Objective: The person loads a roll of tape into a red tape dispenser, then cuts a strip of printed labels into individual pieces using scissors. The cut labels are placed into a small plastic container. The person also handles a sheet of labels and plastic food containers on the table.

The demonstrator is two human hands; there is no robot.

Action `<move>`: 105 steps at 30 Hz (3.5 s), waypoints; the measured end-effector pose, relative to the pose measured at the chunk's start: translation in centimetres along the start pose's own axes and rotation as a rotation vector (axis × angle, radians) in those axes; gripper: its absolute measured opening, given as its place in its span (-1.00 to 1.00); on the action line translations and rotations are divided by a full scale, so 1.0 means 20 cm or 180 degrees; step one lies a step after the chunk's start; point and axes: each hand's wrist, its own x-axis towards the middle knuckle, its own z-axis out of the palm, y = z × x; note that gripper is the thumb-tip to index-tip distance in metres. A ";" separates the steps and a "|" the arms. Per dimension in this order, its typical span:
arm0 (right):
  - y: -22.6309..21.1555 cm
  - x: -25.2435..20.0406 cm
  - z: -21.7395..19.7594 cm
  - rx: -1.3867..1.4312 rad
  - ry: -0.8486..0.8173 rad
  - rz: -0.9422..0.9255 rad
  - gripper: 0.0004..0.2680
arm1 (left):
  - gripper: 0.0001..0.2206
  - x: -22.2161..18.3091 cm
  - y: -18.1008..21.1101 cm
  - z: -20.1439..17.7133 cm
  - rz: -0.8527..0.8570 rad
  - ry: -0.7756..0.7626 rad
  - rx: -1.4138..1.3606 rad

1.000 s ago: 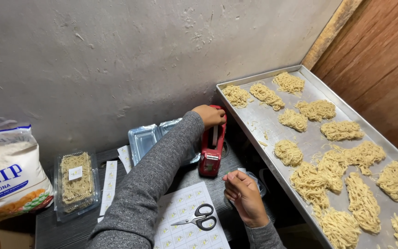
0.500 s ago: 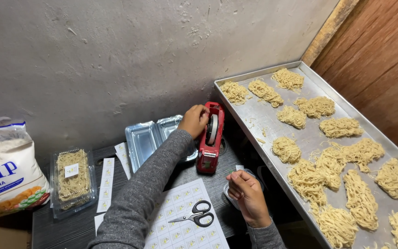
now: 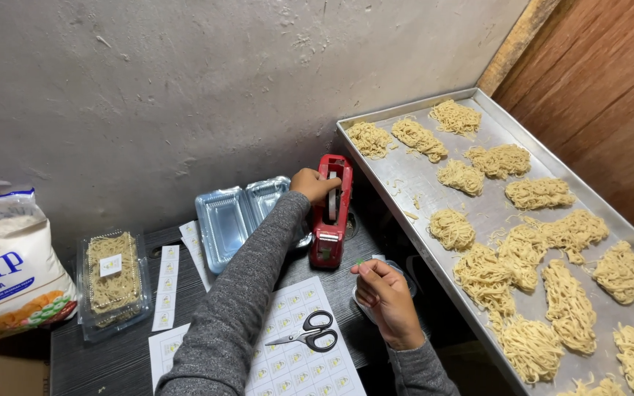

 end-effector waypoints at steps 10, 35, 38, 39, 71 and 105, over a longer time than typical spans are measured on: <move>-0.04 0.00 0.04 -0.0220 -0.0207 -0.0069 -0.89 | -0.66 -0.15 0.38 -0.18 0.0290 0.0064 -0.0745; 0.07 -0.08 0.05 -0.1754 -0.0082 -0.0871 -0.90 | -0.75 -0.36 0.11 -0.24 0.0552 -0.0262 -0.3233; 0.09 -0.09 0.04 -0.1804 -0.0083 -0.0787 -0.90 | -0.70 -0.33 0.12 -0.20 0.0707 -0.0015 -0.2619; 0.10 -0.09 0.04 -0.1814 -0.0090 -0.0735 -0.90 | -0.68 -0.31 0.11 -0.18 0.0898 0.0201 -0.2143; 0.17 -0.05 0.02 -0.1525 -0.0233 -0.0331 -0.91 | -0.68 -0.08 -0.03 -0.01 0.0145 -0.0361 -0.1039; 0.18 -0.03 0.04 -0.1554 -0.0273 -0.0320 -0.90 | -0.66 -0.13 0.04 -0.03 0.0176 -0.0101 -0.0760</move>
